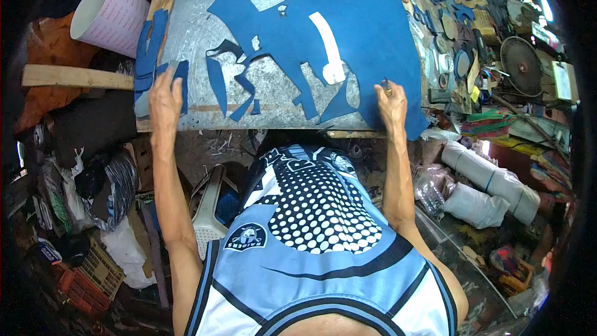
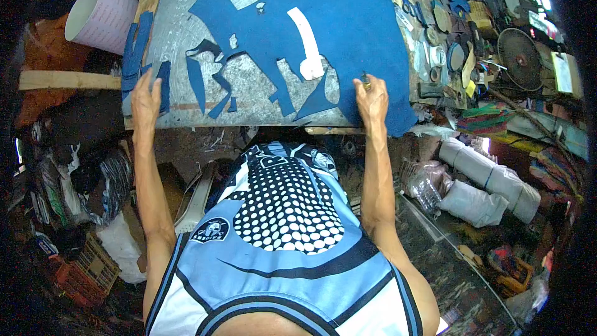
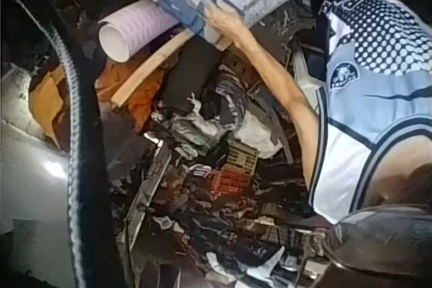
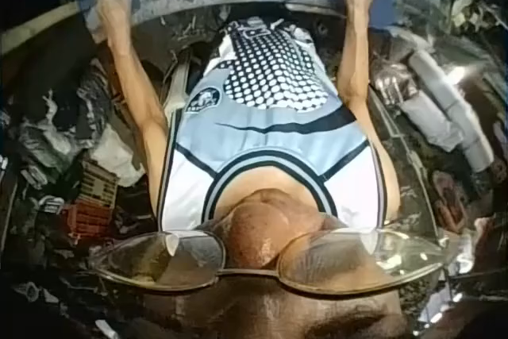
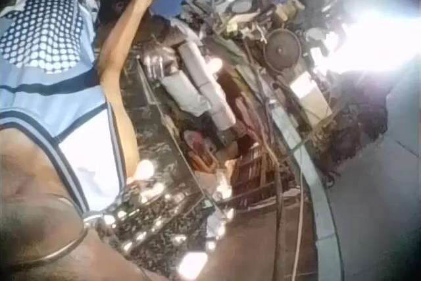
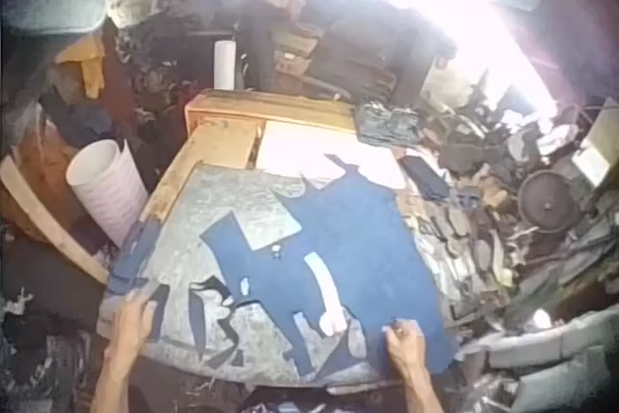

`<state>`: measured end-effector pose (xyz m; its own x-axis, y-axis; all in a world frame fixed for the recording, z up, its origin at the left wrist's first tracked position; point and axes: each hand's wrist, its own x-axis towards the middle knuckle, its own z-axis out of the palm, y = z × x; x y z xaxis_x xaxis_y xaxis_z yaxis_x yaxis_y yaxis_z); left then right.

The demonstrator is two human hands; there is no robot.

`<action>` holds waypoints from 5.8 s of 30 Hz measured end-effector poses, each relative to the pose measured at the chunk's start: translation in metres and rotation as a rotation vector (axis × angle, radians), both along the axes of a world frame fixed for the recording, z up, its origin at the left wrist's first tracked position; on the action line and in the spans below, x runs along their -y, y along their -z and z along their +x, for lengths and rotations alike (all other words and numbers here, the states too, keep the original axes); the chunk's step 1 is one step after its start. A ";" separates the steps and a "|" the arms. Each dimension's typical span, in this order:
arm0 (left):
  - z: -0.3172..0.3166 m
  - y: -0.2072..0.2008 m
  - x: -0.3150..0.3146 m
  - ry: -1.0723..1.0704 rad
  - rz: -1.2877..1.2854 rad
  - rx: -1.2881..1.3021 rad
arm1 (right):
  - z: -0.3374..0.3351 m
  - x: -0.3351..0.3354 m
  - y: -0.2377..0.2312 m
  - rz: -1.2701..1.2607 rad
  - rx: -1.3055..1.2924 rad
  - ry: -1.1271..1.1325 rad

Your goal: Cutting patterns out of blue leather or synthetic material using a utility knife and templates.

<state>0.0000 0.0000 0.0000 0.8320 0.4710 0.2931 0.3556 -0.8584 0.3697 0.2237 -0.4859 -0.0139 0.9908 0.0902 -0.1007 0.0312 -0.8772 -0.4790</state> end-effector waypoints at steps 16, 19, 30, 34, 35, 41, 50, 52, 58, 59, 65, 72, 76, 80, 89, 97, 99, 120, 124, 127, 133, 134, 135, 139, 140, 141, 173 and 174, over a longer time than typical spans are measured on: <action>0.081 0.038 0.133 0.194 -0.001 -0.077 | 0.143 0.165 -0.035 -0.172 -0.137 0.081; 0.071 0.029 0.145 0.233 0.005 -0.032 | 0.141 0.167 -0.047 -0.348 -0.261 0.139; 0.069 0.029 0.162 0.190 -0.058 -0.071 | 0.133 0.216 -0.054 -0.192 -0.211 0.025; 0.070 0.031 0.158 0.126 -0.100 -0.173 | 0.143 0.213 -0.050 -0.131 -0.266 0.035; 0.072 0.029 0.156 0.104 -0.134 -0.201 | 0.147 0.212 -0.049 -0.111 -0.313 0.076; 0.079 0.032 0.147 0.159 0.018 -0.246 | 0.146 0.187 -0.052 0.101 -0.490 0.184; 0.063 0.034 0.151 0.253 -0.048 -0.241 | 0.135 0.196 -0.094 0.047 -0.297 -0.030; 0.050 0.026 0.166 0.283 -0.146 -0.259 | 0.133 0.210 -0.103 -0.154 -0.180 -0.054; 0.011 -0.014 0.239 0.307 -0.400 -0.410 | 0.130 0.244 -0.129 -0.453 -0.110 0.038; 0.007 -0.024 0.246 0.297 -0.457 -0.445 | 0.126 0.228 -0.131 -0.492 -0.096 0.022; 0.008 -0.065 0.258 0.271 -0.559 -0.634 | 0.098 0.209 -0.112 -0.639 0.254 0.019; 0.055 -0.053 0.291 0.354 -0.424 -0.210 | -0.028 0.066 -0.099 -0.269 -0.058 -0.409; 0.081 -0.003 0.281 0.388 -0.371 -0.327 | -0.062 0.031 -0.094 -0.416 -0.087 -0.455; 0.087 0.035 0.195 0.182 -0.102 -0.305 | -0.063 0.042 -0.084 -0.366 -0.104 -0.379; 0.022 0.028 0.180 0.028 -0.144 -0.322 | -0.065 0.012 -0.090 -0.356 -0.185 -0.334; -0.048 -0.018 0.237 0.057 -0.511 -0.089 | 0.007 0.059 -0.090 0.179 -0.691 -0.027; -0.041 -0.018 0.197 -0.020 -0.312 0.053 | 0.012 0.071 -0.071 -0.107 -0.306 -0.204; -0.004 -0.044 0.071 0.015 -0.565 0.215 | 0.010 -0.018 -0.112 0.418 -0.284 -0.060; 0.023 -0.045 0.159 0.481 -0.259 0.300 | -0.026 -0.082 -0.123 0.545 -0.960 -0.269; 0.036 -0.046 0.191 0.583 -0.260 0.241 | -0.042 -0.089 -0.107 0.535 -1.151 -0.366; 0.044 -0.013 0.200 0.238 -0.363 0.167 | -0.038 -0.092 -0.072 0.680 -0.879 -0.254; 0.041 0.004 0.200 0.201 -0.326 0.053 | -0.030 -0.103 -0.072 0.565 -0.805 -0.277; 0.035 0.016 0.205 0.185 -0.326 0.050 | -0.022 -0.114 -0.071 0.559 -0.816 -0.290; 0.010 0.025 0.222 0.352 -0.358 -0.109 | 0.000 -0.153 -0.042 0.376 -0.599 -0.372; 0.012 0.025 0.219 0.287 -0.378 -0.057 | 0.002 -0.161 -0.036 0.321 -0.563 -0.416; 0.012 0.021 0.217 0.215 -0.397 -0.008 | 0.003 -0.169 -0.030 0.265 -0.532 -0.466; 0.100 0.055 0.133 0.080 -0.381 -0.036 | 0.011 -0.182 -0.033 -0.007 -0.361 -0.920; 0.100 0.055 0.133 0.080 -0.377 -0.037 | 0.011 -0.183 -0.034 -0.026 -0.386 -0.912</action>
